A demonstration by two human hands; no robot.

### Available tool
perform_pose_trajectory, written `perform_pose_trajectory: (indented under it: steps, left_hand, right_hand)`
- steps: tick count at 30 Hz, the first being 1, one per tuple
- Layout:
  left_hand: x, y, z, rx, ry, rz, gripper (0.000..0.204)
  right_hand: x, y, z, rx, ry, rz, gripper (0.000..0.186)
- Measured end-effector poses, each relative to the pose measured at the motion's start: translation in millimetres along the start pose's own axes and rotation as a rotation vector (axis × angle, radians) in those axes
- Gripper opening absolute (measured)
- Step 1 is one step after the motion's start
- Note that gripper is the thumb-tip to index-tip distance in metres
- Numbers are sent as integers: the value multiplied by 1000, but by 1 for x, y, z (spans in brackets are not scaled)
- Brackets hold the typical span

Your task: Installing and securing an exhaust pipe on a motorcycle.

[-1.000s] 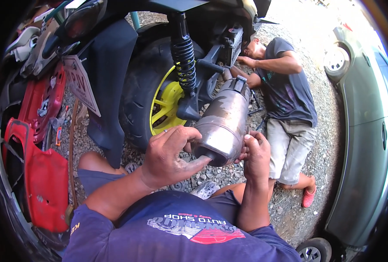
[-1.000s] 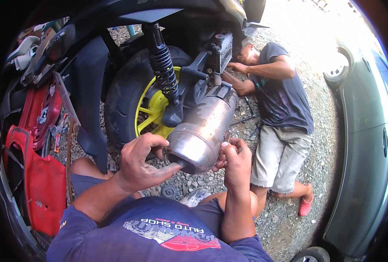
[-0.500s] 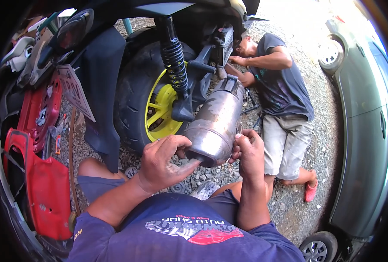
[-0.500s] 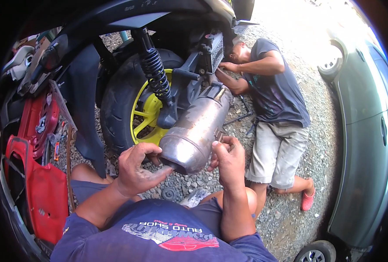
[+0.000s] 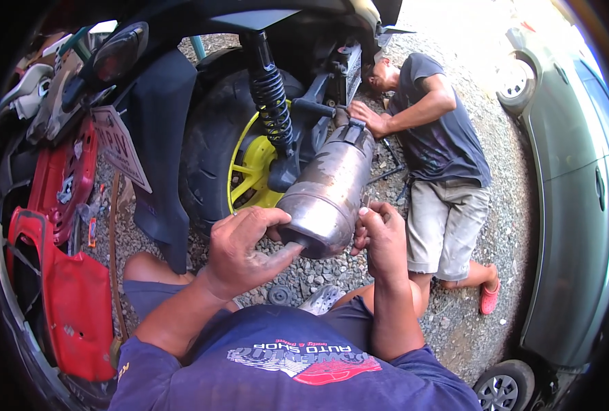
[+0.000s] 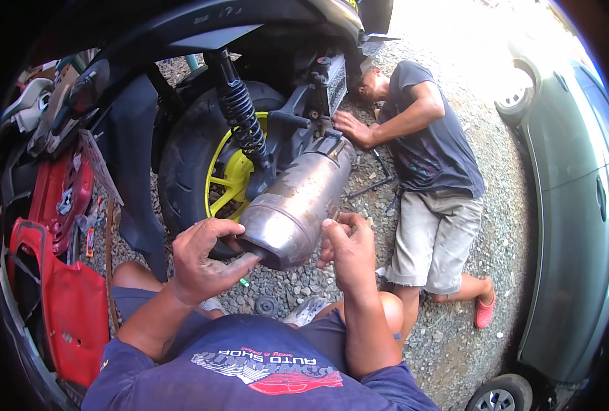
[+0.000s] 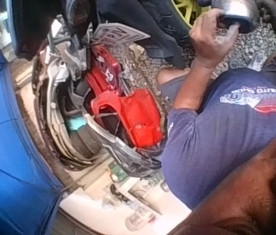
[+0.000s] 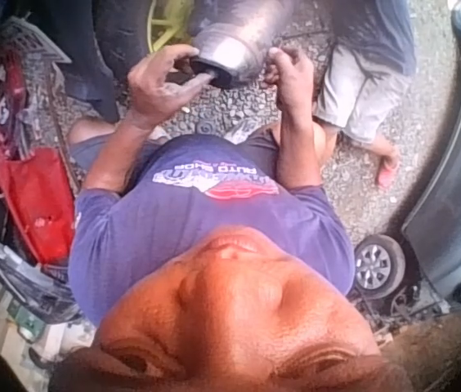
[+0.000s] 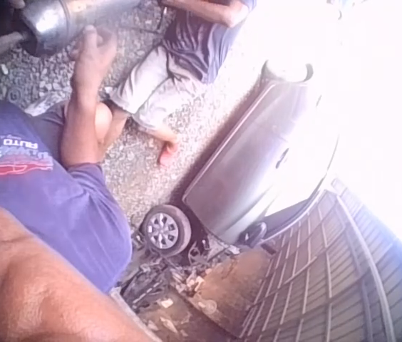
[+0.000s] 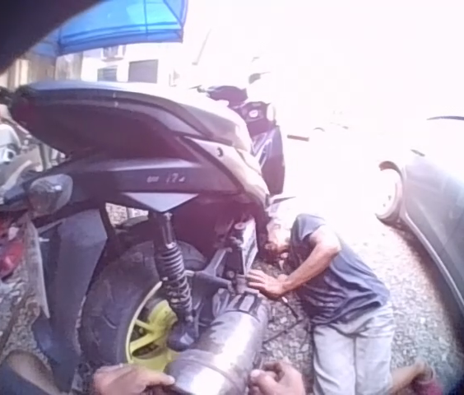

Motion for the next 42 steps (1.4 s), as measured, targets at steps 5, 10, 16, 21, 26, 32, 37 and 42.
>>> perform_pose_trajectory:
  steps: [5, 10, 16, 21, 26, 32, 37, 42]
  left_hand:
    - [3, -4, 3, -8, -36, -19, 50]
    - [10, -10, 3, 8, -10, 4, 50]
    - [22, -21, -1, 43, 0, 5, 50]
    - [39, -19, -7, 140, -7, 6, 49]
    - [52, -5, -17, 134, -86, 29, 48]
    - [48, 5, -22, 152, -105, -44, 50]
    - [38, 5, -12, 60, -212, -100, 46]
    - [37, 5, -8, -3, -279, -111, 49]
  right_hand:
    - [-1, 0, 0, 6, -16, -17, 44]
    - [-8, 0, -13, 10, 2, -22, 45]
    - [-17, -2, -22, 41, -69, -46, 49]
    - [-36, -1, -31, 29, -125, -76, 50]
    - [-57, 1, -22, 15, -170, -160, 53]
    - [-55, 0, -13, 8, -169, -181, 57]
    - [-49, 3, 0, -1, -123, -177, 58]
    - [-46, 3, 1, -20, -14, -193, 58]
Point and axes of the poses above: each hand's wrist, its own y-axis away from the middle knuckle, its own x-axis out of the back of the hand, z = x × y, the point moved 9 cm from there along -y, towards the middle knuckle, and after that the axes turned 6 degrees about -z, right-handed, at the moved point
